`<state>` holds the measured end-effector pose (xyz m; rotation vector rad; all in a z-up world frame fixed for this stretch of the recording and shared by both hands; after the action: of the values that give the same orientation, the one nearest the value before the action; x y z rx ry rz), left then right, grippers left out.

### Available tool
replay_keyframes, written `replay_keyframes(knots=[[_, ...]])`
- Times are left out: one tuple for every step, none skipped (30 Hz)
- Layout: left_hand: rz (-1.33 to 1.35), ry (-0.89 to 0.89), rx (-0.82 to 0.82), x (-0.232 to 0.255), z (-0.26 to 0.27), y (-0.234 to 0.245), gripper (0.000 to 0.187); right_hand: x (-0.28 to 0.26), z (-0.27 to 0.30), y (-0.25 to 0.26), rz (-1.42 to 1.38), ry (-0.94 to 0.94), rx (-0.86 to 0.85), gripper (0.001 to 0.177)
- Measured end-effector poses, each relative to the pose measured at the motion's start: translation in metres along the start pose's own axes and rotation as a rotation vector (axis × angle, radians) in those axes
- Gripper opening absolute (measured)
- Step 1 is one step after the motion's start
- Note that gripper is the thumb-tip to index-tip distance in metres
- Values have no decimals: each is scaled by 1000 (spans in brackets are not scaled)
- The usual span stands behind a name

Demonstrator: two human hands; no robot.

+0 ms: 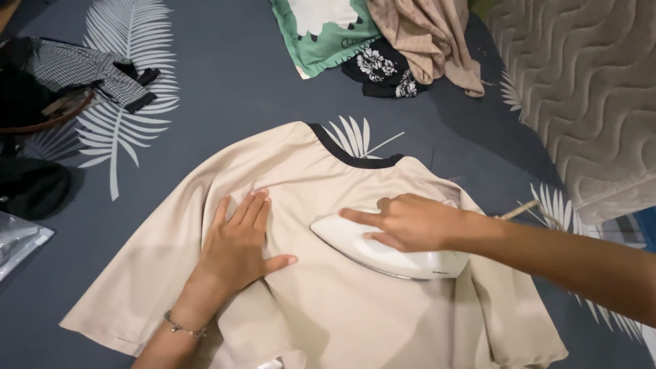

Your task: The recorder is ironing a light-colored skirt on a bed.

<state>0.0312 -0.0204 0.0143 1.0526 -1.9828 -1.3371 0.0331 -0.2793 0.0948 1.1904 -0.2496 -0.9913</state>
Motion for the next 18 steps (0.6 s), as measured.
replay_keyframes(knots=[[-1,1,-4,-1,-1,0,111,6,-3,1,-3,2,-1,67],[-2,3,-7,-1,-1,0,112,11,-6,3,18,19,4,66],[-2,7,-11,-1,0,0,113,16,-9,3,37,35,7,65],[-2,8,-16,-1,1,0,113,22,-12,6,33,38,5,65],[-1,4,-24,-1,1,0,112,28,-14,13,99,23,53,64],[0,1,-32,-1,1,0,111,33,-16,19,165,9,101,63],[-2,3,-27,-2,1,-2,111,40,-16,25,170,10,102,63],[1,-9,-4,-2,1,-3,111,49,-14,34,106,-47,160,64],[1,-16,12,-4,3,-3,112,57,-16,41,35,-97,216,64],[-6,-11,9,-4,6,-1,112,53,-7,49,33,-88,216,64],[13,-17,17,-3,5,1,110,54,5,64,-93,-147,326,67],[33,-24,25,-3,5,2,108,55,17,77,-221,-207,432,69],[35,-22,27,-2,4,4,108,59,29,80,-218,-207,430,69],[41,-18,-20,-2,2,4,107,61,44,89,-289,-110,599,70],[44,-13,-69,-2,2,5,105,63,60,98,-363,-7,767,72],[42,-10,-71,-2,5,9,105,71,71,100,-364,-5,766,72],[60,0,-102,-3,8,12,97,82,85,106,-331,-93,858,64],[78,10,-133,-3,11,15,88,92,100,110,-297,-182,950,56]])
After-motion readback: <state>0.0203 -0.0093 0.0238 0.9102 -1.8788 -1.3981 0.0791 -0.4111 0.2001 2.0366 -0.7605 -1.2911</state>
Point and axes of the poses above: each hand's wrist, its own z-axis away from the middle knuckle, its own y-axis out of the back of the hand, x = y × z, the point moved 4 cm from there along -z, towards the middle knuckle, and after that the axes turned 12 degrees about -z, right-handed, at the moved point
